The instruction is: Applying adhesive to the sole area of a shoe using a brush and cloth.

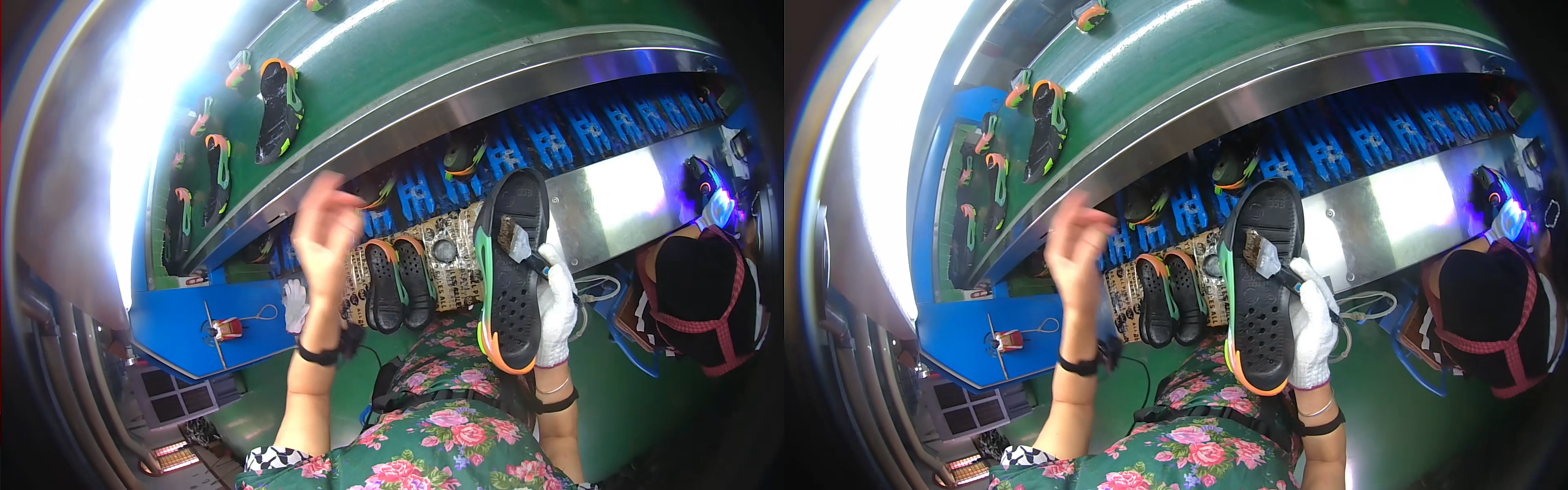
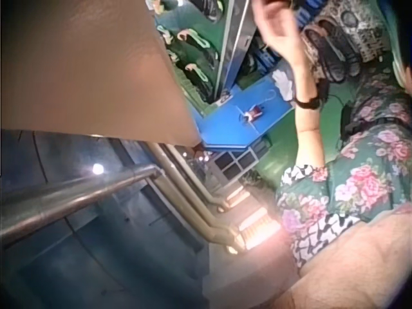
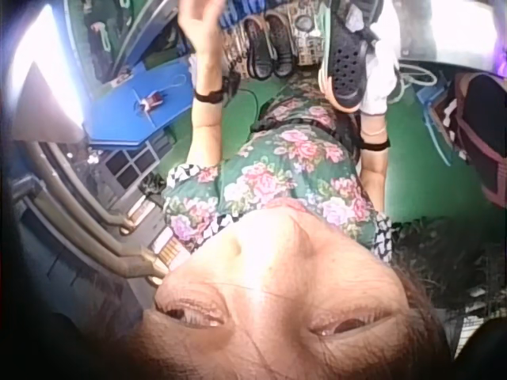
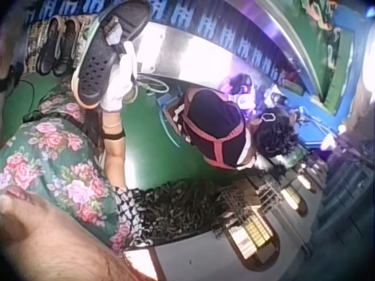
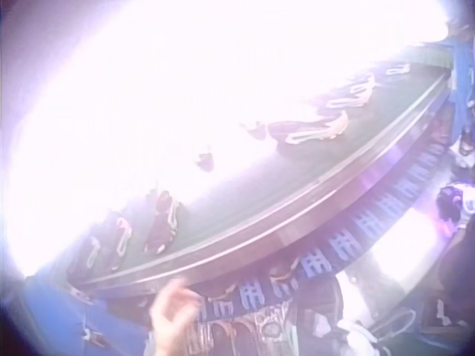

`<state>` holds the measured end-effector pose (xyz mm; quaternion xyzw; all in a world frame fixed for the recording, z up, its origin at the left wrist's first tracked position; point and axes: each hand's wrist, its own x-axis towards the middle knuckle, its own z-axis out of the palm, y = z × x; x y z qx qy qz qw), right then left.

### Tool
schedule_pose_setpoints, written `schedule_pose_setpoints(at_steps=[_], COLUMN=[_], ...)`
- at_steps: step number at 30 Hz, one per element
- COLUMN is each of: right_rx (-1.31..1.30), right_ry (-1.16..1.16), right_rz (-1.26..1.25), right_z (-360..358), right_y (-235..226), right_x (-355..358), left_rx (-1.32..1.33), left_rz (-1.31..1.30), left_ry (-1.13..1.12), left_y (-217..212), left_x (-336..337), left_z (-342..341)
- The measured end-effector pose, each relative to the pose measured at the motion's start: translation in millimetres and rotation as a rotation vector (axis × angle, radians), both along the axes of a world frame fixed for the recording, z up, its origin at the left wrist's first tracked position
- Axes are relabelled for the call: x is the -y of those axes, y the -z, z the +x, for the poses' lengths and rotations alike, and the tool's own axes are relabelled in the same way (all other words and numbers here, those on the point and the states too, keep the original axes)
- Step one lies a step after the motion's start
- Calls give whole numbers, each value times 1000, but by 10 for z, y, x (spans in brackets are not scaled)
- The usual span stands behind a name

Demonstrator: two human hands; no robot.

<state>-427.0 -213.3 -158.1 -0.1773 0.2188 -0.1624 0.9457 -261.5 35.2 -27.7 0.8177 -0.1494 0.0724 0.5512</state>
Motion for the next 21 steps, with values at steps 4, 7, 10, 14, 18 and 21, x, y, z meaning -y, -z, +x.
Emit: schedule_pose_setpoints(at_steps=[4,7,10,14,18,21], right_rx=[-53,-78,-79,-121,-112,-105], right_ry=[-4,-36,-58,-73,-81,-94], right_rz=[-88,-148,-119,-185,-151,-153], right_z=[-10,-38,-109,-149,-162,-131], right_y=[7,-39,-12,16,129,43], right_x=[-2,-78,-116,-161,-112,-102], left_rx=[554,564,187,123,-46,-1], left_rz=[437,470,318,-281,-544,-543], left_ry=[-534,-498,-379,-355,-187,-55], left_y=[-437,-344,-383,-375,-466,-308], left_x=[-489,-955,-840,-883,-654,-669], left_z=[910,1555,1624,1445,810,412])
